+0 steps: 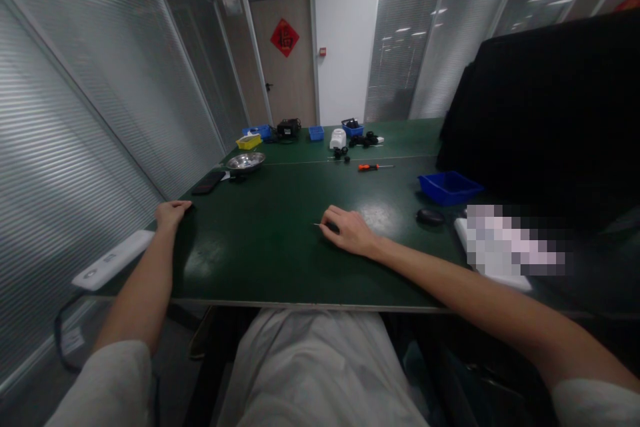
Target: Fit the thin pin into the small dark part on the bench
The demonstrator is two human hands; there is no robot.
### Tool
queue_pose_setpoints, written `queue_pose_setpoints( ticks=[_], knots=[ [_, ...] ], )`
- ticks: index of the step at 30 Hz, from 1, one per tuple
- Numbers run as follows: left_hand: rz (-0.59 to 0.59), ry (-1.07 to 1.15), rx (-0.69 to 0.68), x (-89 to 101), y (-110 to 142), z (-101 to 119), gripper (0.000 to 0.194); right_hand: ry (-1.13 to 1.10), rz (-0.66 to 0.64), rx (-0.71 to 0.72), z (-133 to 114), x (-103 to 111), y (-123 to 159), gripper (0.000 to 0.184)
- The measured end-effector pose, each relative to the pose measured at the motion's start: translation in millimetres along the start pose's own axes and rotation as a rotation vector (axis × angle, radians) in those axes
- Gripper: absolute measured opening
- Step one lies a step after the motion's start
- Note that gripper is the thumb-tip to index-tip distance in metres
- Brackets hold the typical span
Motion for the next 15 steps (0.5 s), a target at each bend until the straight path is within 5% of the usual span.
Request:
queue_pose_setpoints(
  ticks=[5, 10, 12, 15],
  knots=[
    [-0.023, 0.018, 0.161, -5.0, -6, -17, 0.027, 0.002, -0.005, -0.003, -2, 1, 0, 0.016],
    [-0.028, 0.011, 0.176, -6.8, -7, -13, 0.03, -0.008, -0.015, -0.016, -2, 1, -1, 0.016],
    [-0.095, 0.031, 0.116, -18.2, 0, 6, 0.029, -0.008, -0.014, -0.02, 0, 1, -1, 0.016],
    [-0.395, 0.12, -0.126, -58.3, 43, 65, 0.031, 0.0, -0.017, -0.031, 3, -1, -1, 0.016]
  ],
)
Point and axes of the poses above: each hand's wrist, its own y-axis away from the middle knuckle, its own x-axis out of the back of the hand, z = x × y, the point moved 9 cm from there along -y, towards the middle knuckle, and after that the axes turned 11 degrees about x, right-handed, at the moved point
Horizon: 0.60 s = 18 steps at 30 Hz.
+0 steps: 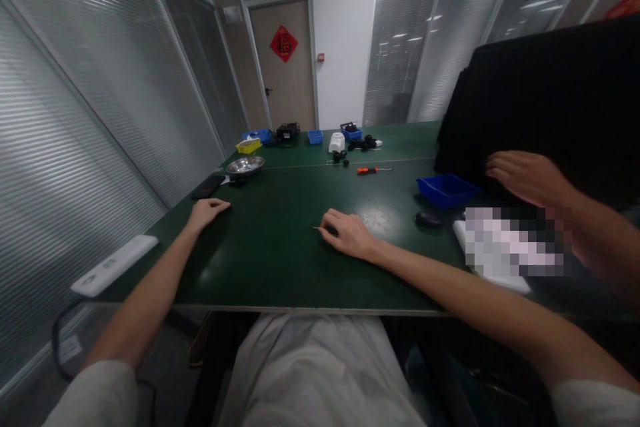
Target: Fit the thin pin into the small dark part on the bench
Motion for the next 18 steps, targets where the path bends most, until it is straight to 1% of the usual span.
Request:
queue_pose_setpoints(
  ticks=[2, 4, 5, 6, 7, 9, 11, 14, 18],
  knots=[
    [-0.272, 0.046, -0.203, -54.3, 33, 52, 0.036, 0.009, -0.004, -0.01, 2, -1, 0, 0.015],
    [-0.504, 0.083, -0.377, -104.6, 79, 100, 0.038, 0.014, -0.008, -0.015, 3, -2, 1, 0.014],
    [-0.595, 0.098, -0.456, -125.4, 102, 120, 0.038, 0.011, -0.009, -0.015, 3, -2, 1, 0.014],
    [-0.642, 0.12, -0.525, -140.4, 123, 138, 0.037, 0.006, -0.009, -0.016, 2, -2, 1, 0.013],
    [-0.67, 0.138, -0.586, -151.4, 141, 152, 0.036, 0.001, -0.008, -0.017, 2, -2, 1, 0.013],
    [-0.7, 0.166, -0.671, -163.3, 167, 169, 0.033, -0.009, -0.006, -0.022, 2, -1, 2, 0.012],
    [-0.698, 0.19, -0.713, -163.1, 178, 175, 0.033, -0.015, -0.012, -0.026, 2, -2, 1, 0.011],
    [-0.661, 0.218, -0.729, -150.9, 181, 173, 0.037, -0.022, -0.033, -0.025, 3, -5, 1, 0.011],
    [-0.611, 0.151, -0.753, -141.0, 184, 169, 0.036, -0.011, -0.048, -0.022, 5, -8, 0, 0.01]
  ],
)
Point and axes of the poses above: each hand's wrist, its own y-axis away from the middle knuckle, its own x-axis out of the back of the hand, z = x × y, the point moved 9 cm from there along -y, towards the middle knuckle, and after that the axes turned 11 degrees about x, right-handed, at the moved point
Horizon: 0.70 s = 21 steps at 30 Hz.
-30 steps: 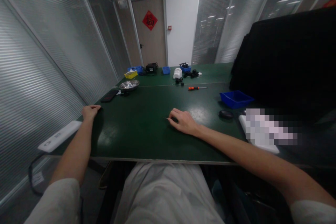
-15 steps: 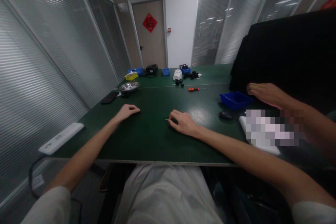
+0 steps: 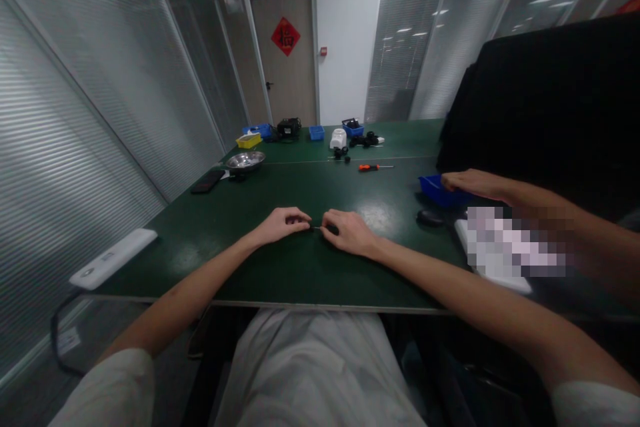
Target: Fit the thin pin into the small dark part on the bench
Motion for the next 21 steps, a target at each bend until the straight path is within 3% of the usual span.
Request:
queue_pose_setpoints(
  ticks=[9, 21],
  knots=[
    [-0.005, -0.04, -0.104, -3.8, 5, 15, 0.027, 0.008, -0.007, 0.022, -3, 0, 0, 0.01],
    [0.015, 0.04, -0.056, -3.0, 7, 14, 0.027, -0.06, 0.047, 0.064, -7, 6, 0, 0.013]
  ],
)
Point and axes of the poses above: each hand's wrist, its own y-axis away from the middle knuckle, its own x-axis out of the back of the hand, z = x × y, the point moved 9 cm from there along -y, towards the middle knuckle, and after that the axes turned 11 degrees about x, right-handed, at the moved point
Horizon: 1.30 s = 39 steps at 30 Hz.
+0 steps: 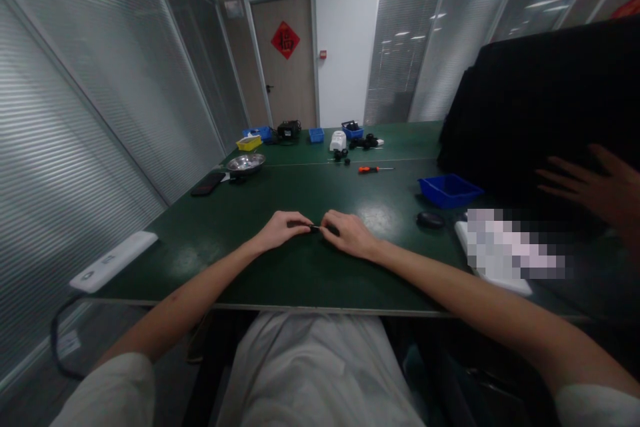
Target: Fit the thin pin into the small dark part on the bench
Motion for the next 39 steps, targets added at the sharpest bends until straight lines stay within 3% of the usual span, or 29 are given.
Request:
queue_pose_setpoints(
  ticks=[14, 30, 39],
  knots=[
    [-0.009, -0.028, -0.08, -8.7, 1, 19, 0.023, 0.07, -0.082, 0.045, -8, -7, 0, 0.01],
    [0.011, 0.05, -0.04, -14.7, -1, 13, 0.026, 0.031, -0.047, 0.053, -4, -10, 0, 0.01],
    [-0.009, 0.164, 0.046, -13.1, -9, -3, 0.026, 0.005, -0.045, 0.043, -6, -5, 0, 0.009]
  ],
)
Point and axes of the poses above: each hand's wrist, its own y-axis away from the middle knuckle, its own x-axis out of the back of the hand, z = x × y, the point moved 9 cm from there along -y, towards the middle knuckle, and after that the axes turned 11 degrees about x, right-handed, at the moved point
